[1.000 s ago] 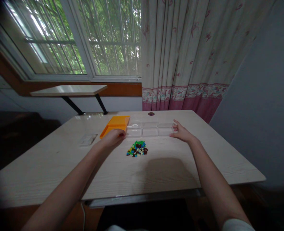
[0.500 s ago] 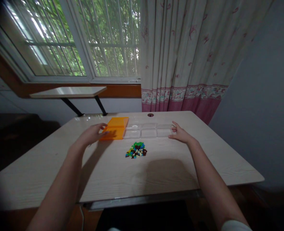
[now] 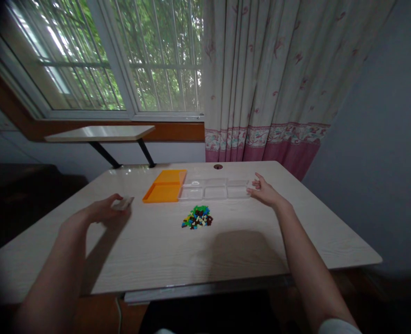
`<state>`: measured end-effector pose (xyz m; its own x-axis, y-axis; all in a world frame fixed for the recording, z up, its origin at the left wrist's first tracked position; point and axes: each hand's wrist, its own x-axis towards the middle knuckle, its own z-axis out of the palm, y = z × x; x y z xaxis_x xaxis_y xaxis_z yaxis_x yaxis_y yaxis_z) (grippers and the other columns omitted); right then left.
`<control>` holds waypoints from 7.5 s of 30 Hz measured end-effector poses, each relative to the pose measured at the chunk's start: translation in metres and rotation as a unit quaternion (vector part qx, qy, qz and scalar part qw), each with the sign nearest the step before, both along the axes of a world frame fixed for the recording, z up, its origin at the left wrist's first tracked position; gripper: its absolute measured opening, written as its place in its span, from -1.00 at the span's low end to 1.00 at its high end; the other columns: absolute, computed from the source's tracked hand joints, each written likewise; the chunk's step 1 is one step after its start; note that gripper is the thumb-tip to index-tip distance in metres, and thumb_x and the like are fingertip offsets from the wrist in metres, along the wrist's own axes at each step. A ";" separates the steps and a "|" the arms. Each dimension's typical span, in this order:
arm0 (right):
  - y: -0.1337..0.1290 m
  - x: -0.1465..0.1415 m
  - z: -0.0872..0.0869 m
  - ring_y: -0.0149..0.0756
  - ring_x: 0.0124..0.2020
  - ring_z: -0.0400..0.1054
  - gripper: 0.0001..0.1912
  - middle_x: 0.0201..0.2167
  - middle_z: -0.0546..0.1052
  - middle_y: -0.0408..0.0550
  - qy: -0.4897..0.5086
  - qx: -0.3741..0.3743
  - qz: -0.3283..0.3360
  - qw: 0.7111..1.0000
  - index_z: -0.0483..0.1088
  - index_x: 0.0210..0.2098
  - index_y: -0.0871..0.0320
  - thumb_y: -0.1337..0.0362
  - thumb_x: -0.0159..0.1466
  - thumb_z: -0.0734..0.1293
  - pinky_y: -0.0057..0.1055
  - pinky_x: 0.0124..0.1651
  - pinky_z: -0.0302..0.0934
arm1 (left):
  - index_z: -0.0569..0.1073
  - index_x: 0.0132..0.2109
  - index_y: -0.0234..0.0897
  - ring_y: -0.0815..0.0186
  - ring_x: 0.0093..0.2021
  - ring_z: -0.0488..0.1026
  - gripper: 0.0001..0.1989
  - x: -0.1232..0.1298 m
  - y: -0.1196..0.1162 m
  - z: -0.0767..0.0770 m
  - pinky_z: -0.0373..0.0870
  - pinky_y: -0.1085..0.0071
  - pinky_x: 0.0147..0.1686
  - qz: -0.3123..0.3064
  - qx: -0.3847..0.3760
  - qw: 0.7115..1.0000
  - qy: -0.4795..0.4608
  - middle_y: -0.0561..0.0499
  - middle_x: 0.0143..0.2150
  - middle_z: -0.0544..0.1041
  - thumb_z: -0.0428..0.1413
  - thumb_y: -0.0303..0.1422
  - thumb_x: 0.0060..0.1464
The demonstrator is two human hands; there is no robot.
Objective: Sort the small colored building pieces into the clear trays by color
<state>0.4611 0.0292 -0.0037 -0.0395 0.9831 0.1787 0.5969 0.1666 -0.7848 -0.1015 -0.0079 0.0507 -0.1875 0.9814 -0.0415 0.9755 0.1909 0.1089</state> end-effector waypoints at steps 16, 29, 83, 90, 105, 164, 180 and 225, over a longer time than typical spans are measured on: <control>-0.045 -0.105 0.058 -0.15 0.08 0.12 -0.60 0.02 0.31 0.00 -0.137 0.290 0.098 0.942 0.17 0.08 0.01 0.14 0.26 0.13 -0.07 0.15 -0.02 | 0.43 -0.13 -0.27 0.28 -0.14 0.34 -0.69 0.165 -0.005 0.038 0.32 0.40 -0.22 -0.308 0.183 0.851 -0.383 -0.05 -0.12 0.42 0.00 -0.36 -0.06; -0.071 -0.161 0.044 -0.24 0.02 0.22 -0.60 -0.02 0.34 0.06 -0.100 0.265 0.210 0.936 0.16 0.08 0.13 0.16 0.27 0.13 -0.23 0.06 0.15 | 0.37 -0.11 -0.29 0.33 -0.20 0.36 -0.49 0.227 -0.022 -0.018 0.31 0.48 -0.27 -0.212 0.188 0.668 -0.688 -0.05 -0.15 0.40 0.27 -0.37 -0.31; -0.040 -0.147 0.032 -0.30 -0.39 0.41 -0.48 -0.33 0.52 0.05 0.422 -0.102 0.162 0.886 0.26 -0.03 0.20 -0.06 0.22 0.09 -0.35 -0.35 0.32 | 0.35 -0.17 -0.35 0.27 -0.21 0.46 -0.42 0.214 -0.019 -0.020 0.34 0.35 -0.15 -0.209 -0.026 0.528 -0.823 -0.13 -0.13 0.48 0.36 -0.40 -0.44; -0.039 -0.145 0.029 -0.30 -0.14 0.34 -0.09 0.00 0.32 0.04 0.303 -0.013 0.236 0.923 0.01 0.14 -0.02 0.07 -0.13 0.46 -0.29 -0.13 0.30 | 0.23 -0.24 -0.29 0.36 -0.26 0.45 -0.42 0.217 -0.014 -0.023 0.36 0.38 -0.18 -0.192 0.074 0.561 -0.802 -0.01 -0.13 0.40 0.34 -0.41 -0.46; -0.037 -0.086 0.072 -0.28 -0.11 0.34 -0.05 -0.14 0.44 0.01 0.190 0.091 0.126 0.969 -0.07 0.20 0.01 0.20 -0.09 0.45 -0.28 -0.09 0.27 | 0.37 -0.10 -0.25 0.19 -0.10 0.33 -0.61 0.166 -0.003 -0.009 0.23 0.25 -0.07 -0.315 0.198 0.866 -0.333 -0.10 -0.10 0.41 0.19 -0.35 -0.15; -0.004 0.040 -0.007 -0.14 0.16 0.09 -0.12 0.17 0.13 0.29 0.026 -0.082 0.060 0.994 -0.28 0.24 0.24 0.14 0.09 0.28 -0.13 0.11 0.08 | 0.50 -0.29 -0.35 0.28 -0.31 0.42 -0.74 0.134 0.023 -0.020 0.24 0.46 -0.33 -0.339 0.075 0.931 -0.114 -0.11 -0.30 0.53 -0.01 -0.29 0.04; -0.012 0.013 0.030 -0.07 -0.06 0.30 -0.41 0.07 0.28 0.18 -0.102 0.126 -0.098 0.982 0.14 0.11 0.12 0.05 0.13 0.23 -0.08 -0.06 0.22 | 0.47 -0.19 -0.34 0.29 -0.28 0.41 -0.73 0.138 0.015 0.008 0.28 0.44 -0.27 -0.327 0.121 0.933 -0.093 -0.11 -0.22 0.50 -0.04 -0.32 0.04; -0.052 -0.162 -0.002 -0.22 -0.09 0.32 -0.70 -0.15 0.48 0.09 -0.166 0.163 0.230 0.945 0.38 -0.10 0.21 0.33 0.23 0.13 -0.21 -0.01 0.19 | 0.36 -0.01 -0.27 0.29 -0.18 0.33 -0.68 0.176 -0.013 -0.038 0.28 0.42 -0.16 -0.465 0.091 0.876 -0.094 -0.08 -0.20 0.35 -0.12 -0.45 0.10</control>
<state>0.2994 -0.0232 -0.0060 -0.5558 0.7433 0.3723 0.6074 0.6688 -0.4287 0.0741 -0.0211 0.0122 0.6898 0.6993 0.1872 0.6613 -0.7139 0.2301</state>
